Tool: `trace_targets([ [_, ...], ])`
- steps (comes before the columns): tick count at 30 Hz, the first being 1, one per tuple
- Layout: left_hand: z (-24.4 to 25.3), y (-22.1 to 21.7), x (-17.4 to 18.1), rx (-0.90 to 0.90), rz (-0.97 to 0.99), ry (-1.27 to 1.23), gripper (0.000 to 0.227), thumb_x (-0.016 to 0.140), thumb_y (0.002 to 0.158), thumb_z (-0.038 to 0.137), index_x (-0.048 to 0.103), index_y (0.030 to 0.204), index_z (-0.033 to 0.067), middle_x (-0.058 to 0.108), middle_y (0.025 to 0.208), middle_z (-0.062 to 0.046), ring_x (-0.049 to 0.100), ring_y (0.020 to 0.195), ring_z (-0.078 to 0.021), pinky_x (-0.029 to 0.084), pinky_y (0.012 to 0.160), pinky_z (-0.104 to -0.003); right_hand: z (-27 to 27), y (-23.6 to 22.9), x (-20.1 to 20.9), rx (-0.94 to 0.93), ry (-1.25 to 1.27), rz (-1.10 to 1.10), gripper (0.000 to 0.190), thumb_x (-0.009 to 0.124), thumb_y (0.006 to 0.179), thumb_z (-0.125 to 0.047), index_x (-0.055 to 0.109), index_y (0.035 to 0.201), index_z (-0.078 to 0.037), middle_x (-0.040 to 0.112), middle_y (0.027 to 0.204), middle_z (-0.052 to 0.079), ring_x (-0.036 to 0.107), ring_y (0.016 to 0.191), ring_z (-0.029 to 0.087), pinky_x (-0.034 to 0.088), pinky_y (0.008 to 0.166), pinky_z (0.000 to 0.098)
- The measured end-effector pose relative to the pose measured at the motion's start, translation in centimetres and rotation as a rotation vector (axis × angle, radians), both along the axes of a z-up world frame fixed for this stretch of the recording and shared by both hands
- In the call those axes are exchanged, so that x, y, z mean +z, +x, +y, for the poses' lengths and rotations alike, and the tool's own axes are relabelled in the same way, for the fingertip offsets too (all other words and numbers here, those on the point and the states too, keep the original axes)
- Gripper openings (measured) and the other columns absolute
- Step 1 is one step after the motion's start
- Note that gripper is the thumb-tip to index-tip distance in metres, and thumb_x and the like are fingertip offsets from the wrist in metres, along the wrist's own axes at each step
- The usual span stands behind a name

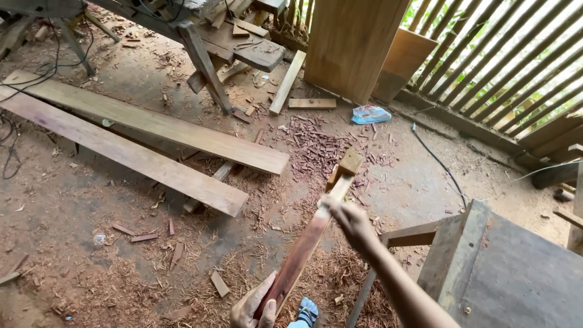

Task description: The person sands a wooden chair using a sanding block, focusing on the backrest and legs. They then use a hair dryer to blow away dust from the chair before continuing to sand the legs and frame.

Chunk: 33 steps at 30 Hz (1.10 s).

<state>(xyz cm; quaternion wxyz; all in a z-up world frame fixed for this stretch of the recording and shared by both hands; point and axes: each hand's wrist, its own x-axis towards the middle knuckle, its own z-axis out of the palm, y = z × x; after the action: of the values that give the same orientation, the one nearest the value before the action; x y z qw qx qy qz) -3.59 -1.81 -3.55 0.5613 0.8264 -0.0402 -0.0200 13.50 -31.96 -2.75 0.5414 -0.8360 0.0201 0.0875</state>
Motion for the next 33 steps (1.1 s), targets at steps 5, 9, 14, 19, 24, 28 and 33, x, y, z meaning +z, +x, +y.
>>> trace_targets([
  [5,0.2,-0.1,-2.9,-0.008,-0.243,0.060,0.046,0.055,0.097,0.028,0.057,0.137,0.0048,0.072,0.122,-0.020,0.076,0.107,-0.0284,0.064,0.088,-0.040,1.8,-4.2,9.2,0.305,-0.045,-0.733,0.032,0.050,0.108,-0.027,0.070,0.122,-0.007,0.070,0.125,0.014,0.063,0.110,0.020,0.049,0.089,0.0331],
  [9,0.1,-0.2,-2.7,-0.011,-0.224,0.048,0.046,0.055,0.097,0.028,0.057,0.137,0.0046,0.072,0.123,-0.020,0.076,0.108,-0.0287,0.064,0.089,-0.040,-1.1,-0.1,0.5,0.312,-0.075,-0.784,0.034,0.048,0.105,-0.029,0.070,0.123,-0.012,0.072,0.127,0.010,0.065,0.113,0.016,0.050,0.092,0.0322],
  [14,-0.5,0.3,-2.2,-0.002,-0.217,0.012,0.046,0.055,0.096,0.026,0.057,0.136,0.0038,0.071,0.123,-0.021,0.074,0.110,-0.0297,0.062,0.090,-0.041,-2.4,0.7,-2.5,0.162,-0.007,-0.193,0.033,0.049,0.105,-0.032,0.075,0.120,-0.019,0.076,0.089,0.007,0.068,0.074,0.016,0.055,0.067,0.0304],
  [19,-0.4,0.1,-1.5,-0.011,-0.195,-0.001,0.045,0.056,0.096,0.025,0.057,0.136,0.0032,0.071,0.124,-0.022,0.073,0.111,-0.0304,0.062,0.091,-0.042,-3.0,2.4,1.8,0.287,-0.067,-0.471,0.029,0.050,0.107,-0.027,0.073,0.119,-0.014,0.074,0.107,0.010,0.066,0.087,0.021,0.053,0.075,0.0318],
  [24,-0.1,-0.6,-1.9,-0.019,-0.173,-0.007,0.045,0.056,0.095,0.024,0.057,0.135,0.0026,0.070,0.124,-0.022,0.072,0.113,-0.0312,0.061,0.092,-0.043,-3.4,3.1,-0.5,0.035,-0.634,-0.450,0.029,0.054,0.097,-0.032,0.074,0.115,-0.022,0.075,0.124,-0.003,0.065,0.081,0.019,0.057,0.075,0.0319],
  [28,-0.3,-0.2,-1.7,0.106,-0.187,-0.009,0.042,0.057,0.095,0.026,0.065,0.130,0.0030,0.076,0.116,-0.020,0.076,0.108,-0.0291,0.061,0.092,-0.043,-2.9,1.8,0.7,0.250,0.117,-0.272,0.029,0.053,0.103,-0.026,0.069,0.126,-0.016,0.073,0.123,0.006,0.068,0.104,0.016,0.056,0.088,0.0298],
  [33,0.5,0.7,-0.6,0.101,-0.175,-0.067,0.046,0.057,0.092,0.030,0.066,0.128,0.0026,0.078,0.109,-0.018,0.081,0.098,-0.0239,0.069,0.084,-0.037,-2.5,4.0,-3.9,0.047,-0.402,-0.301,0.032,0.054,0.098,-0.028,0.073,0.123,-0.021,0.073,0.131,0.000,0.065,0.087,0.021,0.058,0.077,0.0314],
])
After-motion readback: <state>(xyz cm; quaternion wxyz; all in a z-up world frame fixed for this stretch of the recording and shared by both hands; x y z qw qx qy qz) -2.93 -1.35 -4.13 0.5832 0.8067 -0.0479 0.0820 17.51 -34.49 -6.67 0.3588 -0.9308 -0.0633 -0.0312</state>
